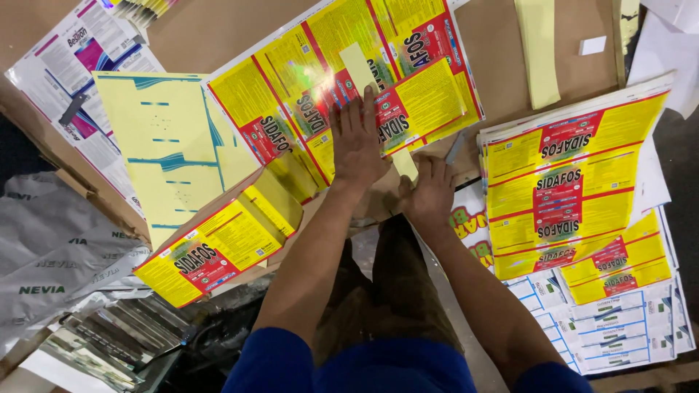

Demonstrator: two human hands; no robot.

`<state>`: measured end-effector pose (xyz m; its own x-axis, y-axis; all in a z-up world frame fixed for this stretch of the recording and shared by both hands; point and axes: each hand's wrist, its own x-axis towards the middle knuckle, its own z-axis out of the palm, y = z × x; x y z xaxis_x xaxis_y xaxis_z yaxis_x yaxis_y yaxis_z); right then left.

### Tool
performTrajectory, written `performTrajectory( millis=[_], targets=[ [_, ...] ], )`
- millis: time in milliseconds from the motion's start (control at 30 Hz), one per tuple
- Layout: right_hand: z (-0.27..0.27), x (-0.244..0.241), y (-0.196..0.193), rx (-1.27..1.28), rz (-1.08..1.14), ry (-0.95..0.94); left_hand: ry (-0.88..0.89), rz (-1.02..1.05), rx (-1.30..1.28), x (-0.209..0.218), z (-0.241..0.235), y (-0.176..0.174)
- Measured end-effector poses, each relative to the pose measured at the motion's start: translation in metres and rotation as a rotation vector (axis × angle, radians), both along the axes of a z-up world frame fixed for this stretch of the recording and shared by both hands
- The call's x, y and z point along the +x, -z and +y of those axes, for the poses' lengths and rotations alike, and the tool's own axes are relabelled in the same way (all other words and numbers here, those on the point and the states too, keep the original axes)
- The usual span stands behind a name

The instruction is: Sorting and inspecting stacks of printed yellow labels in a print shop.

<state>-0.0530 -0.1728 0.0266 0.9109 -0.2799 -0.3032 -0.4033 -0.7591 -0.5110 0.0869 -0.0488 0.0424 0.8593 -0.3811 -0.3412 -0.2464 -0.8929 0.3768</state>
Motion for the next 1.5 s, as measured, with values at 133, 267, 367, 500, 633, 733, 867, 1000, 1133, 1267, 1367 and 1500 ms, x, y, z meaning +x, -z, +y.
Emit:
performTrajectory(
  millis=[133,267,367,500,633,733,867,1000,1133,1267,1367,1500],
  targets=[
    [0.006,0.005,-0.007,0.042,0.02,0.028,0.04,-0.005,0.078,0.001,-0.003,-0.001],
    [0.006,0.013,-0.014,0.034,0.041,0.067,0.028,-0.017,0.07,0.003,-0.002,0.004],
    [0.001,0.015,-0.013,0.113,0.051,0.13,0.065,-0.004,0.112,0.015,-0.006,-0.012],
    [-0.003,0.012,0.006,0.196,-0.022,0.158,-0.114,0.016,0.069,0.039,0.0,0.018],
    [-0.004,0.013,0.015,0.251,-0.072,0.226,-0.279,-0.236,-0.173,0.074,0.011,0.077],
    [-0.008,0.014,0.013,0.361,-0.158,0.195,-0.29,-0.202,-0.077,0.091,0.009,0.07],
    [-0.007,0.013,0.017,0.467,0.0,0.273,-0.31,-0.22,-0.077,0.1,0.012,0.074],
    [-0.005,0.018,0.011,0.438,0.018,0.3,-0.349,-0.143,-0.056,0.103,0.017,0.073],
    [-0.009,0.016,0.019,0.418,-0.034,0.273,-0.459,-0.017,0.008,0.101,0.023,0.074],
    [-0.015,0.017,0.02,0.44,-0.047,0.235,-0.505,-0.08,-0.02,0.096,0.026,0.08],
    [-0.021,0.014,0.021,0.493,0.013,0.23,-0.522,-0.055,-0.007,0.093,0.025,0.072],
    [-0.026,0.008,0.017,0.705,0.019,0.312,-0.445,-0.205,-0.127,0.081,0.016,0.02]
  ],
)
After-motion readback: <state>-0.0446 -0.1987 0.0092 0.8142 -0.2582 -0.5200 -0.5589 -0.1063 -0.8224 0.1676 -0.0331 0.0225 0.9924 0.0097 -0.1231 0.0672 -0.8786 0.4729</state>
